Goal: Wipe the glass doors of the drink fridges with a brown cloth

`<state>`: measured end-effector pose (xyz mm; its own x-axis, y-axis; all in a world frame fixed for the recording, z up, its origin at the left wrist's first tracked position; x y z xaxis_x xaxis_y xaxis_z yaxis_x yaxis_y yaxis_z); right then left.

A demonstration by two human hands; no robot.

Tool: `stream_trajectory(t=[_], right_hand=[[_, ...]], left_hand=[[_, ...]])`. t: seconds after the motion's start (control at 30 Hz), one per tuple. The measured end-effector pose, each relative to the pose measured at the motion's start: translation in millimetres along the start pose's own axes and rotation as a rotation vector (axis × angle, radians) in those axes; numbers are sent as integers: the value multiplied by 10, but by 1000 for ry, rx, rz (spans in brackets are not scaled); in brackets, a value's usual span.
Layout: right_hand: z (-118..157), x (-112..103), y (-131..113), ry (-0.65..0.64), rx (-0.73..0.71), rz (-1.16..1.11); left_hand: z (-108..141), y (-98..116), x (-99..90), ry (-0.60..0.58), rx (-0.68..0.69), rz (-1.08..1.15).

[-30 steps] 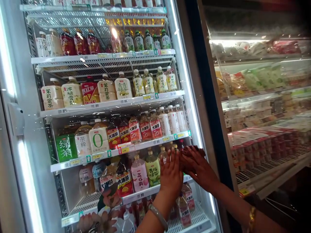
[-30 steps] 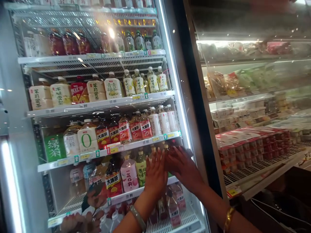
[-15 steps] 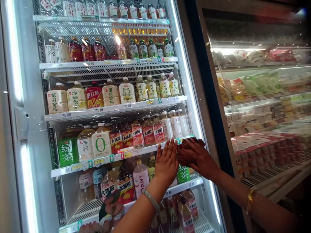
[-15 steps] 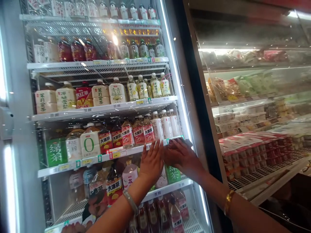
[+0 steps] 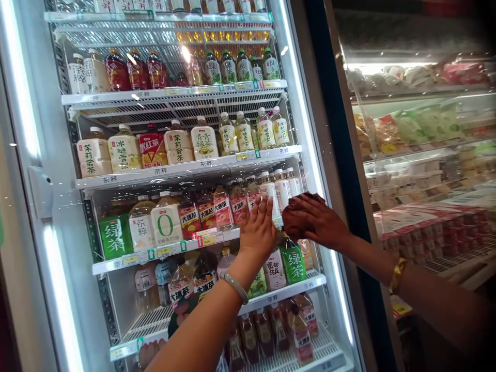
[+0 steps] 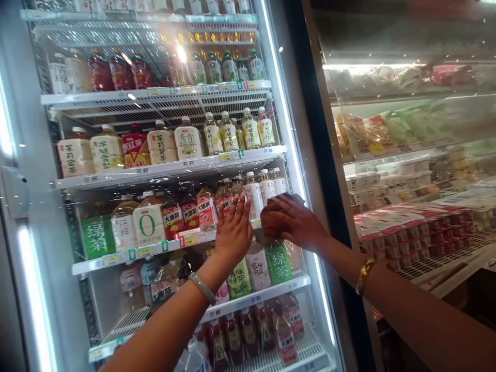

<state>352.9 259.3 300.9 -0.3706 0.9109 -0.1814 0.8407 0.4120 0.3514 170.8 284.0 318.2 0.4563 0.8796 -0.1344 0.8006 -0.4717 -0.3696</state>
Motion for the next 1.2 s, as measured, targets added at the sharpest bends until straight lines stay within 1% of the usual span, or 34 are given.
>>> stream_trajectory(t=[0.07, 0.13, 0.17, 0.23, 0.27, 0.3, 0.37, 0.43, 0.47, 0.5, 0.53, 0.6, 0.67, 0.73, 0.77, 0.83, 0.9, 0.97, 1.0, 1.03, 1.1, 1.17, 1.2], right_hand=[[-240, -65, 124, 57, 61, 77], [-591, -108, 184, 170, 193, 150], [-750, -99, 150, 214, 228, 162], [-941, -17, -14, 230, 223, 163], [-948, 31, -118, 219, 192, 155], [-899, 73, -221, 196, 145, 144], [-683, 121, -385, 137, 12, 117], [-462, 134, -436, 65, -116, 102], [-405, 136, -414, 33, -149, 102], [-406, 133, -369, 16, -154, 105], [-464, 129, -318, 19, -133, 112], [-705, 121, -255, 88, -48, 126], [-972, 149, -316, 189, 31, 120], [-1115, 237, -491, 240, 65, 76], [-1118, 290, -601, 239, 56, 43], [-1002, 371, -804, 200, -14, -17], [-809, 396, -935, 139, -163, -57], [-683, 382, -940, 91, -295, -63], [-691, 370, -897, 90, -312, -54], [-756, 357, -839, 109, -286, -41], [-1001, 344, -740, 193, -128, -29], [-1264, 392, -781, 269, 29, -52], [-1362, 443, -872, 284, 63, -73]], left_hand=[[-56, -96, -14, -10, -13, 2], [-205, -193, -34, -9, -50, -7], [-286, -240, -52, -5, -73, -17], [-395, -325, -103, 4, -115, -40], [-403, -359, -131, 0, -124, -49], [-376, -386, -160, -9, -125, -56], [-235, -428, -219, -35, -105, -64], [-52, -469, -279, -56, -83, -77], [24, -494, -309, -58, -78, -85], [77, -520, -336, -58, -76, -92], [101, -543, -359, -56, -74, -96], [73, -588, -398, -50, -77, -99], [-8, -639, -434, -45, -101, -104], [-59, -707, -475, -44, -136, -115], [-53, -742, -497, -47, -148, -121], [33, -810, -541, -61, -150, -129], [180, -863, -581, -85, -130, -131], [313, -910, -617, -110, -115, -135], [351, -931, -633, -119, -110, -137], [362, -952, -648, -124, -110, -139], [312, -1003, -679, -116, -126, -146], [217, -1075, -713, -94, -163, -156], [180, -1120, -732, -82, -189, -161]])
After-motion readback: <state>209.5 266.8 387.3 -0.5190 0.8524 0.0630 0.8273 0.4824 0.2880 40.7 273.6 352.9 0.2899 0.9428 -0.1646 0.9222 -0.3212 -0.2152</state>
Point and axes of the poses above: each hand's wrist, its own z-axis away from the middle knuckle, its own x-axis out of the palm, y = z × x, the point moved 7 cm from there along -z, towards the middle knuckle, and after that the axes turned 12 degrees about y, right-handed, at the moved point
